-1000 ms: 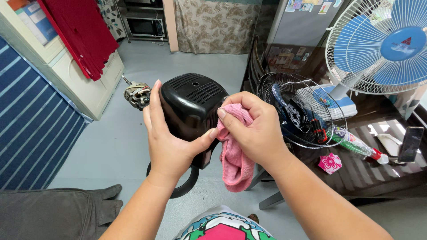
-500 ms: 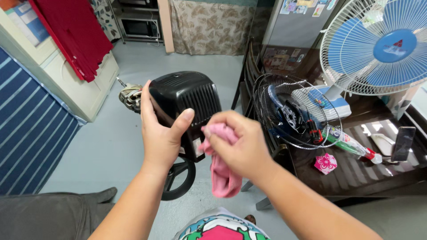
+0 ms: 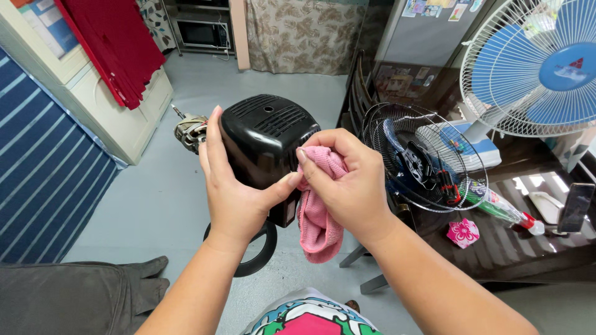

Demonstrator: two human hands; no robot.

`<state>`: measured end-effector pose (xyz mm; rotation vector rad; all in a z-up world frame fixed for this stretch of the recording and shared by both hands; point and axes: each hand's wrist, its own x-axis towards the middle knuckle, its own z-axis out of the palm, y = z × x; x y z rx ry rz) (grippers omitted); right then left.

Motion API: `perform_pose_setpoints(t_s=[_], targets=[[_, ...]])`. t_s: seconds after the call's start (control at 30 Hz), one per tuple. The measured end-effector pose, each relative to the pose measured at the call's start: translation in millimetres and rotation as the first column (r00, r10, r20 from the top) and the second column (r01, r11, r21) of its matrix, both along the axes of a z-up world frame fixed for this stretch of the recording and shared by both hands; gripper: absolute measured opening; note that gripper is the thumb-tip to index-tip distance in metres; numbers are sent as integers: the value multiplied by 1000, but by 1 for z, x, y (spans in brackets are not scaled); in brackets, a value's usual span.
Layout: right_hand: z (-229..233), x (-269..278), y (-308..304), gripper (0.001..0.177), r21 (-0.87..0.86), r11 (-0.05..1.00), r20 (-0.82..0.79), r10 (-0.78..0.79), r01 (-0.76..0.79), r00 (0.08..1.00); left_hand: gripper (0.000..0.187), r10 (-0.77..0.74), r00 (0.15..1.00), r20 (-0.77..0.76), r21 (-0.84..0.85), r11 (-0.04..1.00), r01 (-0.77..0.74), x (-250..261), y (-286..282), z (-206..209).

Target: The person uses a screwdriver to loosen and remove the top cover of a standing fan. After detaching the cover, they wipe its exterior and interior surfaces with a pink cloth, turning the part over to clean multiple sides.

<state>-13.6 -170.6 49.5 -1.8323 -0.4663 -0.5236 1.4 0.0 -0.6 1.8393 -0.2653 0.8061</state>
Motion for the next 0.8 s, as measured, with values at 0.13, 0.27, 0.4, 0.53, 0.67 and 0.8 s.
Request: perform_pose_setpoints(t_s=[0.13, 0.27, 0.4, 0.53, 0.67, 0.8], targets=[[-5, 0, -1, 18, -232, 972, 157, 3, 34, 988, 125, 9, 1000, 1, -58, 998, -8, 8, 6, -4], [-6, -3, 4, 22, -400, 916, 128, 28, 26, 991, 120, -18, 999, -35, -138, 990, 13, 18, 13, -5], [1, 2, 5, 15, -146, 989, -1, 9, -9, 1000, 121, -42, 998, -55, -101, 994, 37, 17, 8, -9], [4, 8, 1, 13, -61, 998, -63, -10, 6, 998, 123, -95, 993, -71, -125, 988, 85, 16, 3, -14], [-6, 7, 2, 21, -279, 958, 195, -8, 63, 981, 119, -157, 984, -83, -235, 963, 133, 26, 4, -23], [-7, 4, -1, 20, -277, 959, -148, 12, -53, 989, 113, -134, 984, -116, -255, 962, 101, 34, 3, -34]])
